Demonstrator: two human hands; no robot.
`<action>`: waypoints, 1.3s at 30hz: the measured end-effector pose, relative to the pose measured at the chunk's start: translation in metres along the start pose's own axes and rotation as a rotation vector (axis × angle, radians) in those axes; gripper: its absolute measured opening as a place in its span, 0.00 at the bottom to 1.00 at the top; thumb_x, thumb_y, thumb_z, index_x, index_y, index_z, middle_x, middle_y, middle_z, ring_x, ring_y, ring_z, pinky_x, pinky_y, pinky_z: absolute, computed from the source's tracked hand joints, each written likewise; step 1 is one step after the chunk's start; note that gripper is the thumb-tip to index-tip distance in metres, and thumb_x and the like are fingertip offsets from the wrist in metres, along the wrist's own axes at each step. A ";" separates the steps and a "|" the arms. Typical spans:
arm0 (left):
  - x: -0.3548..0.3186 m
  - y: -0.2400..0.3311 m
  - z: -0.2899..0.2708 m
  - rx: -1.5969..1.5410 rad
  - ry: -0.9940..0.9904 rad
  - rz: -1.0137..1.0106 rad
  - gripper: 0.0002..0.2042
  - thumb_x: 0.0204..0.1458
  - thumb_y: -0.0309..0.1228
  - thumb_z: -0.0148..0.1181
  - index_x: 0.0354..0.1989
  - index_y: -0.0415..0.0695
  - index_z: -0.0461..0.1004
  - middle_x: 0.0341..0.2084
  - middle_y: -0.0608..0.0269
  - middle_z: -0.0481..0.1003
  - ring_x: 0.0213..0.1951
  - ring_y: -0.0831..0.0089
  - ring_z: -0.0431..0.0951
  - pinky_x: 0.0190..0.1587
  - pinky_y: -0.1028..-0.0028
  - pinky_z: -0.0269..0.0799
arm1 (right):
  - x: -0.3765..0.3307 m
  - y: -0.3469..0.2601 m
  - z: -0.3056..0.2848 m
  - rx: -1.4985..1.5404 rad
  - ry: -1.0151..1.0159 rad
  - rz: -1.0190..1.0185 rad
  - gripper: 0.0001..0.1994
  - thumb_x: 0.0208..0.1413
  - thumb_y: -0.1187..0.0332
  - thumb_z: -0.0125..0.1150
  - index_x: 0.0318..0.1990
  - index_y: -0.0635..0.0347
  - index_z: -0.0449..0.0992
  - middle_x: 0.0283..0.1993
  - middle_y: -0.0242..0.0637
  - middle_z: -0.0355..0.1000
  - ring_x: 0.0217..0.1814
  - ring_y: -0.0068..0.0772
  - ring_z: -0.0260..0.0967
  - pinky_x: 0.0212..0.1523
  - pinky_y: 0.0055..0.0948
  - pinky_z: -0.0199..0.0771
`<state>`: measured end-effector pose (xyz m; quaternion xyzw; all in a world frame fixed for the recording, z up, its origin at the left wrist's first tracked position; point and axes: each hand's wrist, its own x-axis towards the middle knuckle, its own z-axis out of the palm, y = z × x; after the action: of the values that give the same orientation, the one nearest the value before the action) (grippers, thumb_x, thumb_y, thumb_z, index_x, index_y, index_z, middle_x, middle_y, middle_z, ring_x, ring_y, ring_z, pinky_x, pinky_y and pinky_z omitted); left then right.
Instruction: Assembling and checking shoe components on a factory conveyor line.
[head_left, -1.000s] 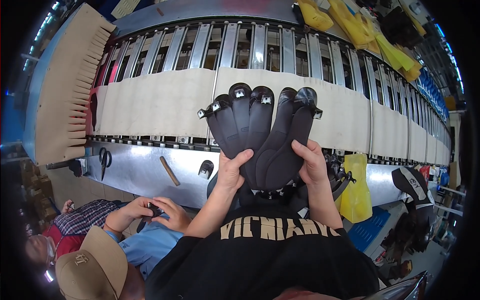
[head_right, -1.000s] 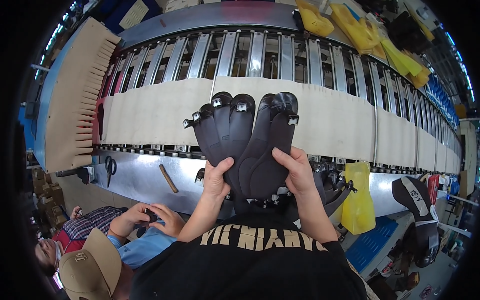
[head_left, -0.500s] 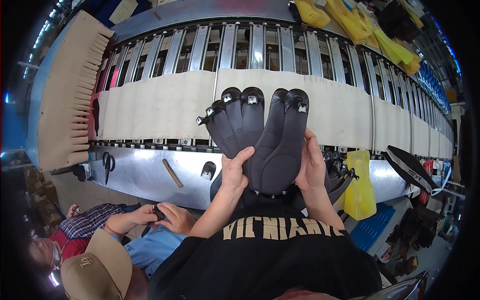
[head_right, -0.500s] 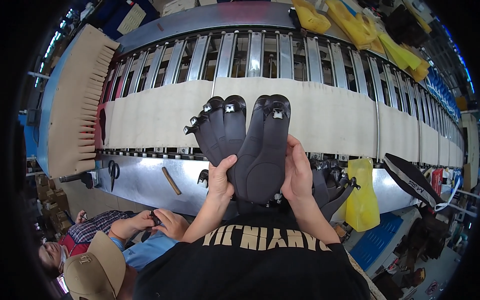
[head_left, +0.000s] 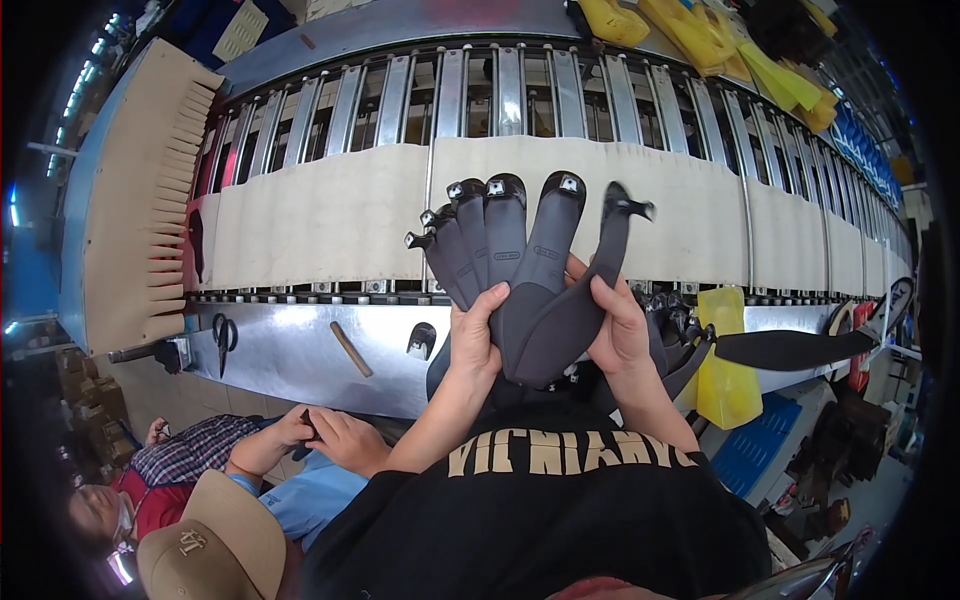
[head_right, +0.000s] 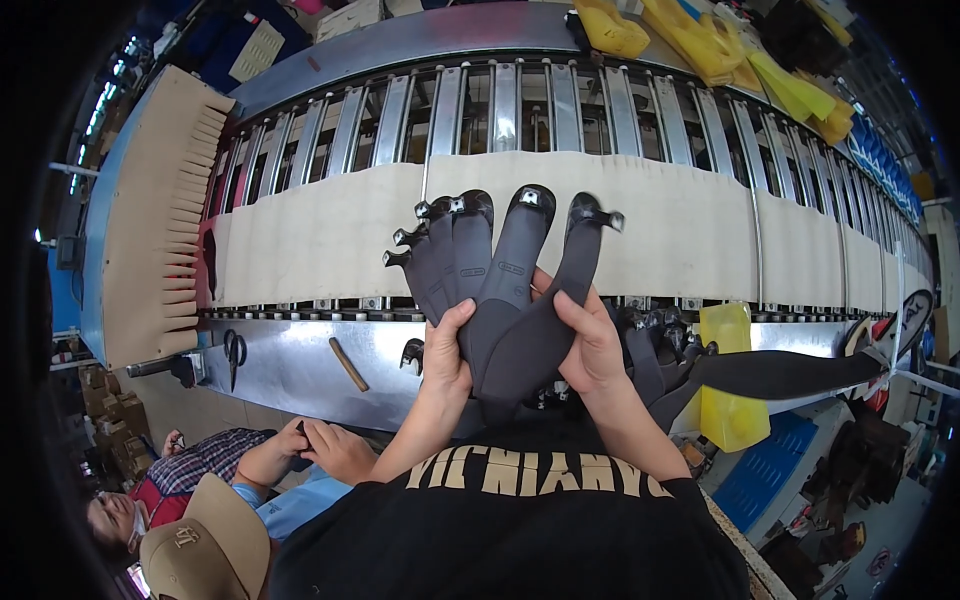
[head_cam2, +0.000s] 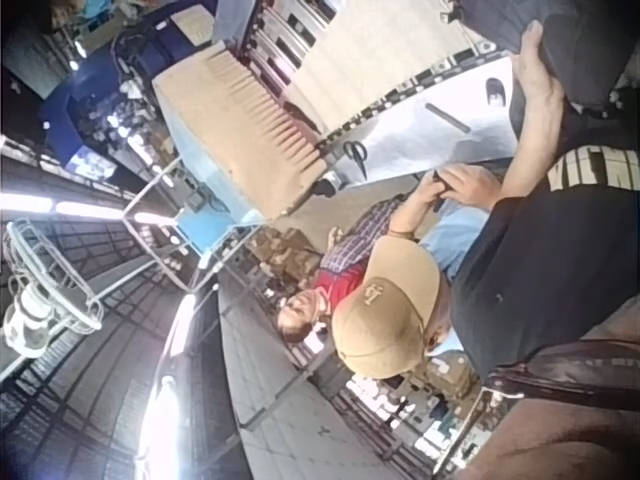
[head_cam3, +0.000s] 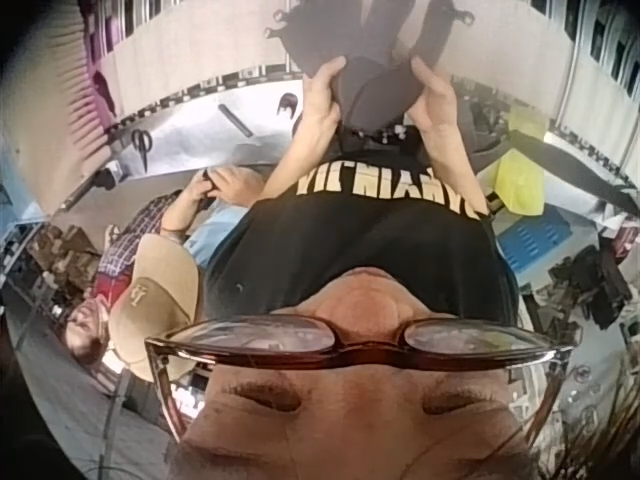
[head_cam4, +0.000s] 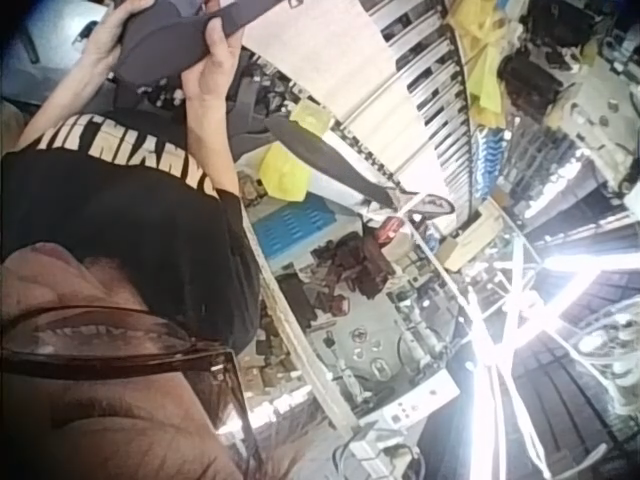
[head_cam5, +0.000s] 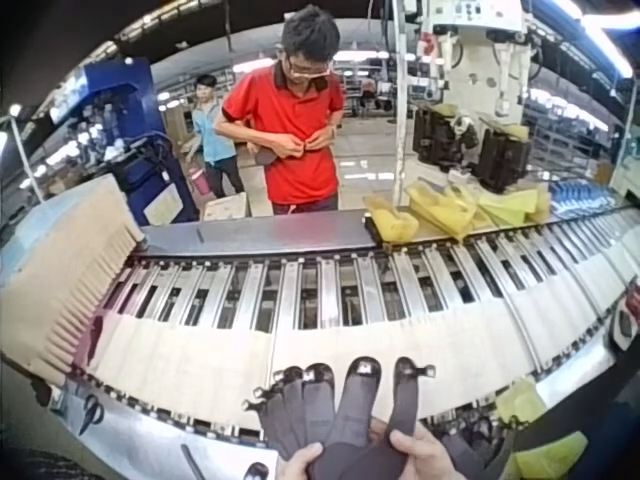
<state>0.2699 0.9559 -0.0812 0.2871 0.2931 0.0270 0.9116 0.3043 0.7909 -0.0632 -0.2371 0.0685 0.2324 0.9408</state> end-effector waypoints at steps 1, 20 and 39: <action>0.000 -0.001 0.002 0.012 -0.009 0.012 0.24 0.46 0.19 0.61 0.54 0.37 0.64 0.43 0.55 0.74 0.44 0.66 0.77 0.50 0.67 0.73 | 0.001 -0.002 -0.001 0.015 0.047 0.018 0.15 0.60 0.73 0.52 0.53 0.65 0.69 0.62 0.50 0.63 0.60 0.41 0.66 0.61 0.39 0.66; 0.001 0.008 -0.008 0.022 -0.043 0.072 0.11 0.51 0.23 0.56 0.44 0.36 0.72 0.37 0.57 0.77 0.37 0.71 0.79 0.42 0.72 0.76 | -0.147 -0.081 -0.154 -1.503 0.336 0.229 0.20 0.42 0.82 0.62 0.48 0.63 0.74 0.43 0.36 0.77 0.43 0.33 0.74 0.45 0.28 0.71; -0.018 0.006 0.000 0.095 -0.128 0.069 0.12 0.49 0.19 0.59 0.43 0.36 0.75 0.38 0.58 0.78 0.37 0.71 0.79 0.42 0.73 0.76 | -0.065 -0.044 -0.045 -1.407 0.360 -0.229 0.12 0.58 0.71 0.57 0.48 0.65 0.76 0.33 0.35 0.77 0.34 0.18 0.72 0.37 0.20 0.71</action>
<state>0.2554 0.9569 -0.0683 0.3409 0.2250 0.0261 0.9124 0.2672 0.7086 -0.0691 -0.8249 0.0314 0.0793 0.5588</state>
